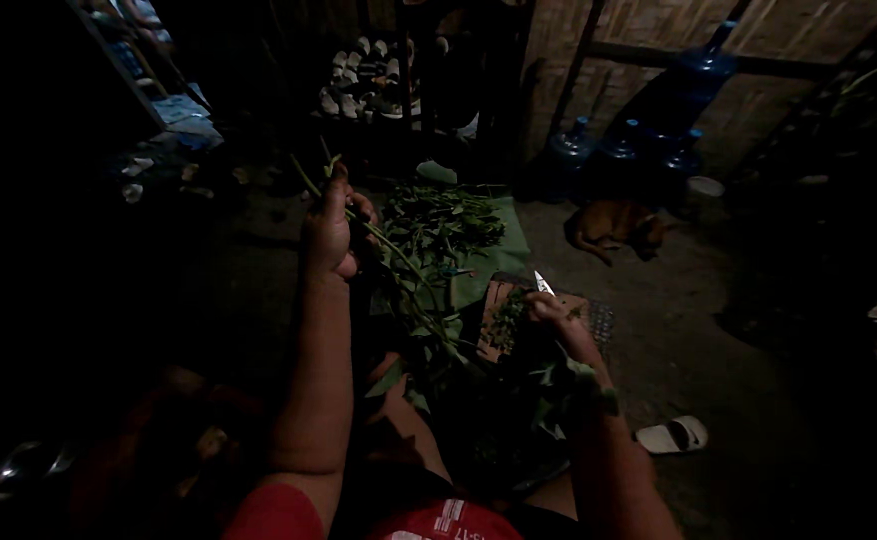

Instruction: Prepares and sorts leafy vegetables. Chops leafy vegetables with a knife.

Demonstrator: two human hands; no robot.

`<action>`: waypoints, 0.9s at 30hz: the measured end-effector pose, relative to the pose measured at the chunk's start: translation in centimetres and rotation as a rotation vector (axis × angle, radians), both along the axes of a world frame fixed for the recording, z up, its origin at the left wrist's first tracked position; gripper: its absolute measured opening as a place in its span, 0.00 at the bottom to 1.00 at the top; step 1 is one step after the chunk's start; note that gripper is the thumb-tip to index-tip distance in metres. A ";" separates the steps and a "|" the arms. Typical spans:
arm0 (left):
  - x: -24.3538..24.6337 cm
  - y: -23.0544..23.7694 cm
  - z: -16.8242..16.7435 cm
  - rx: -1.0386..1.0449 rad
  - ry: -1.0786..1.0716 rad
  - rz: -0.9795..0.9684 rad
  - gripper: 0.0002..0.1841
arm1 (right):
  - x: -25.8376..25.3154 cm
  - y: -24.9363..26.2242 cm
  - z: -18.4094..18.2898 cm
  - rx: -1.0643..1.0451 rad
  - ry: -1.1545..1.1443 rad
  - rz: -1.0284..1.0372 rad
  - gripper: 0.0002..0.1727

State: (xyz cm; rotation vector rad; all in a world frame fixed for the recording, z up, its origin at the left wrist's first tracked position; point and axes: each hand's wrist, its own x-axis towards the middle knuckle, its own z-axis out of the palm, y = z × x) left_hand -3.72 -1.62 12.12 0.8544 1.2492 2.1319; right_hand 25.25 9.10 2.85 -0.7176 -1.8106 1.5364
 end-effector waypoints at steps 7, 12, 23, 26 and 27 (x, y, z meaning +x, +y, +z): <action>2.6 0.5 0.3 -0.021 0.018 0.102 0.22 | -4.9 -4.6 0.9 0.577 -0.342 -0.001 0.18; 2.6 0.5 0.2 -0.022 0.025 0.085 0.22 | -5.8 -4.5 -0.2 0.802 -0.347 -0.068 0.08; 2.6 0.7 0.0 -0.007 -0.040 0.068 0.21 | -5.5 -4.4 1.0 0.834 -0.405 0.017 0.10; 2.6 0.8 0.1 -0.014 -0.058 0.041 0.20 | -5.0 -4.7 1.2 0.841 -0.477 0.071 0.11; 2.5 1.0 0.0 0.005 -0.054 0.010 0.21 | -4.8 -4.8 1.4 0.831 -0.524 0.097 0.12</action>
